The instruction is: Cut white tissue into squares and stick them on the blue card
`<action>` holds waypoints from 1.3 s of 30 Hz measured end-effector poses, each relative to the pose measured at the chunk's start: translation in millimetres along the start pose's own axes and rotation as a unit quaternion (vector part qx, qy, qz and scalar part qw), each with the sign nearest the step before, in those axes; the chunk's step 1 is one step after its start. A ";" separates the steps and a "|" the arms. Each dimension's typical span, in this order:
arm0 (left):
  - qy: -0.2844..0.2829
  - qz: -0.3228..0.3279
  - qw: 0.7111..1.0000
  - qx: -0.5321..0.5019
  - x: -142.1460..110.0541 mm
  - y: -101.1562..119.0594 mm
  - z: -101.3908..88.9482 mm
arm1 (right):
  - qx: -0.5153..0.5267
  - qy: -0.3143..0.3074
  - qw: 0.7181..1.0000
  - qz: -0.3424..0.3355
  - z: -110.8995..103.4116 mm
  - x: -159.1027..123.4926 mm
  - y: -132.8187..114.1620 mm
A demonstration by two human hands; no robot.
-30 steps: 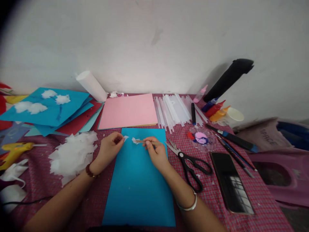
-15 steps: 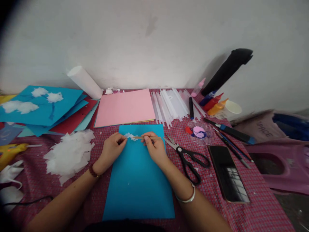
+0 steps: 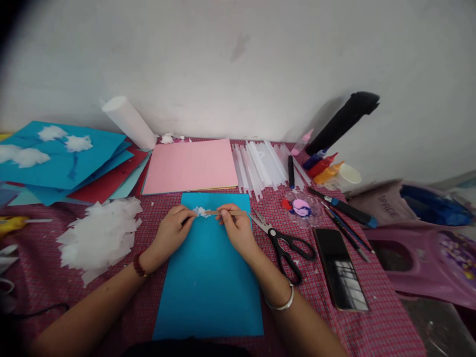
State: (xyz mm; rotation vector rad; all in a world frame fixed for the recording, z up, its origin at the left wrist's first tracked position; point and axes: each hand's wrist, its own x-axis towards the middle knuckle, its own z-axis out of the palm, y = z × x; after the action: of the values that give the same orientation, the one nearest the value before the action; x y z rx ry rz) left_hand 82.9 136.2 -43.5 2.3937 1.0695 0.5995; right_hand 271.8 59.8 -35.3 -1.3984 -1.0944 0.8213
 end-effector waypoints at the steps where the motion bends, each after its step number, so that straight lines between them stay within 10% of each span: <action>1: -0.003 0.000 1.000 -0.002 0.1 -0.3 0.3 | -0.001 -0.002 1.000 0.001 -0.7 -0.1 -0.8; 16: 0.014 0.019 1.000 -0.003 -1.7 -4.5 3.6 | -0.297 -0.170 0.932 -0.122 23.8 39.2 -43.8; 32: 0.012 -0.007 1.000 -0.002 -0.4 -4.1 3.8 | -0.464 -0.204 0.849 -0.148 23.3 42.1 -56.3; 39: 0.008 -0.025 1.000 0.011 3.7 -1.8 3.2 | -0.310 -0.140 0.931 -0.136 12.2 39.9 -53.7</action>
State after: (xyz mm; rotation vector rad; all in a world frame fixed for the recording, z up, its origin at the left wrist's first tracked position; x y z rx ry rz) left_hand 85.9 139.4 -46.4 2.3766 1.1448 0.5944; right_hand 264.8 98.5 20.1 -1.6112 -1.8378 0.4921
